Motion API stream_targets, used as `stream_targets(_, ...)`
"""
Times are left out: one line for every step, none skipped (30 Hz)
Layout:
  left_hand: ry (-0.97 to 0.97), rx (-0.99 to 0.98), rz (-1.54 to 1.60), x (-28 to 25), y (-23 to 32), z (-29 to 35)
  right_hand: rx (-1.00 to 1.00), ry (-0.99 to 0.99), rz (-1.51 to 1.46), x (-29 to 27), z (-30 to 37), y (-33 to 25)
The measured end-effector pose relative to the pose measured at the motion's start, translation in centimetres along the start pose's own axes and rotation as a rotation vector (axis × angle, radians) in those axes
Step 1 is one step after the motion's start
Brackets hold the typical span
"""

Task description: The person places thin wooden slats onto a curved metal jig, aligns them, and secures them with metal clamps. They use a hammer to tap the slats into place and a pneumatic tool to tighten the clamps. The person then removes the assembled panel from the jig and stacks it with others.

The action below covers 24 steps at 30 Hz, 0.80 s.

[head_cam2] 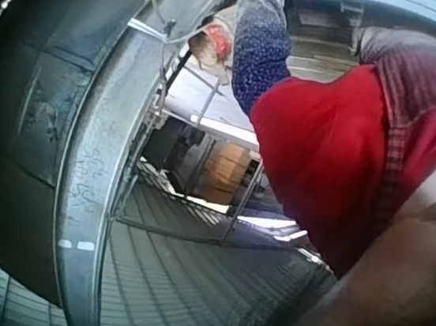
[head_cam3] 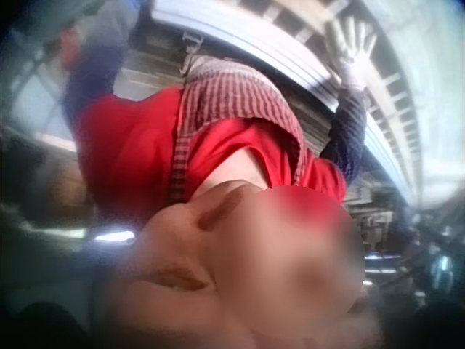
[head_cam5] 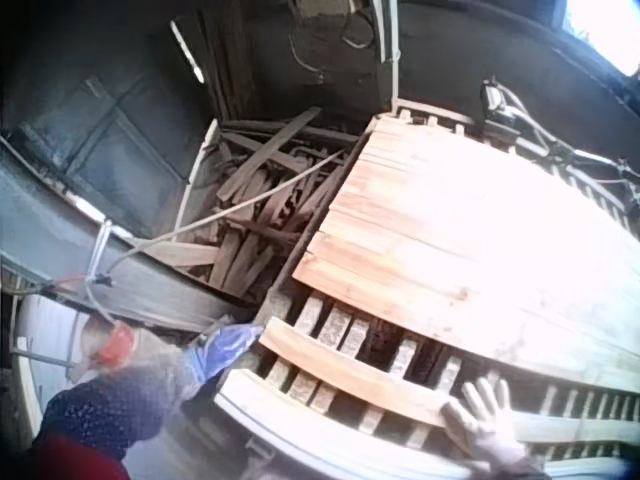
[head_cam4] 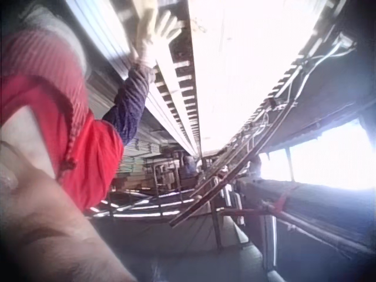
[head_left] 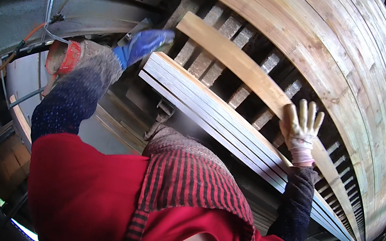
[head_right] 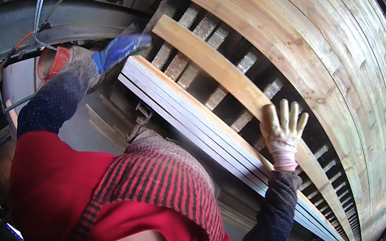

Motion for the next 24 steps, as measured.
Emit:
stream_targets(-0.08, 0.086, -0.458, 0.8, 0.8, 1.8, 0.039, 0.114, -0.013, 0.9, -0.8, 1.8)
stream_targets(-0.177, 0.17, -0.894, 2.6, 1.0, 3.6, 0.126, 0.029, -0.006, 0.6, -1.8, 3.3)
stream_targets(-0.116, -0.01, -0.396, 4.0, 2.2, 3.0, 0.214, -0.056, 0.01, 0.3, -2.5, 4.7)
stream_targets(-0.03, -0.155, 0.1, 4.5, 3.9, 1.3, 0.245, -0.131, 0.034, 0.3, -3.3, 5.5)
stream_targets(-0.014, 0.009, -0.062, 5.1, 6.0, -0.1, 0.283, -0.21, 0.061, -0.3, -4.6, 5.5)
stream_targets(0.005, 0.171, -0.238, 5.6, 8.6, -2.3, 0.338, -0.31, 0.088, -1.2, -4.8, 4.5)
stream_targets(0.033, 0.285, -0.177, 5.7, 7.9, -2.3, 0.312, -0.109, 0.027, -2.1, -4.8, 3.5)
stream_targets(0.063, 0.416, -0.121, 5.0, 8.0, -3.4, 0.301, -0.03, -0.191, -4.8, -5.8, 1.8)
stream_targets(0.175, 0.368, -0.213, 5.7, 8.7, -2.5, 0.215, -0.039, -0.258, -6.5, -5.2, -0.8)
stream_targets(0.183, 0.148, 0.175, 1.5, 1.7, -3.8, 0.104, -0.054, -0.339, -7.5, -4.2, -3.2)
stream_targets(0.148, -0.005, 0.275, 2.8, 2.7, -3.1, 0.054, -0.074, -0.27, -5.6, -2.4, -4.3)
stream_targets(0.128, -0.168, 0.376, 4.8, 4.3, -1.0, -0.007, -0.1, -0.213, -3.5, -0.8, -5.6)
stream_targets(0.206, -0.135, 0.278, 5.3, 5.5, -0.3, 0.013, -0.047, -0.141, -2.7, -1.1, -5.4)
stream_targets(0.111, -0.005, 0.055, 4.1, 5.9, -0.4, 0.076, 0.01, -0.163, -3.1, -2.1, -4.8)
stream_targets(0.148, 0.013, -0.026, 4.1, 6.7, 0.5, 0.06, 0.014, -0.161, -2.2, -3.1, -3.8)
stream_targets(0.179, 0.047, -0.106, 4.2, 8.1, 1.0, 0.046, 0.028, -0.145, -1.6, -3.8, -2.4)
stream_targets(0.139, 0.019, -0.145, 3.3, 7.8, 1.3, 0.047, -0.033, -0.149, -1.7, -4.5, -1.9)
stream_targets(0.158, -0.074, -0.054, 3.1, 7.6, 2.7, 0.057, -0.102, -0.196, -2.3, -4.9, -1.9)
stream_targets(0.158, -0.029, -0.073, 2.3, 6.8, 3.7, 0.069, -0.122, -0.273, -2.7, -4.9, -2.4)
stream_targets(0.153, -0.001, -0.093, 1.5, 5.5, 5.0, 0.087, -0.155, -0.359, -2.5, -3.9, -3.4)
stream_targets(0.183, -0.037, -0.034, 1.2, 4.2, 6.4, 0.051, -0.106, -0.399, -1.7, -2.5, -4.5)
stream_targets(0.22, -0.062, 0.028, 1.4, 3.0, 7.8, 0.048, -0.073, -0.362, -1.4, -2.4, -4.5)
stream_targets(0.253, -0.116, 0.075, 1.2, 1.7, 9.2, 0.027, -0.067, -0.297, -1.4, -3.0, -4.0)
stream_targets(0.192, 0.014, 0.088, 1.2, 0.0, 10.0, 0.012, -0.08, -0.231, -1.2, -3.3, -3.5)
Point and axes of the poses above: each hand's wrist, its own z-axis away from the middle knuckle, its own x-axis out of the palm, y = z × x, the point moved 4 cm from there along -z, towards the middle knuckle, and after that the axes turned 2 degrees about z, right-handed, at the moved point
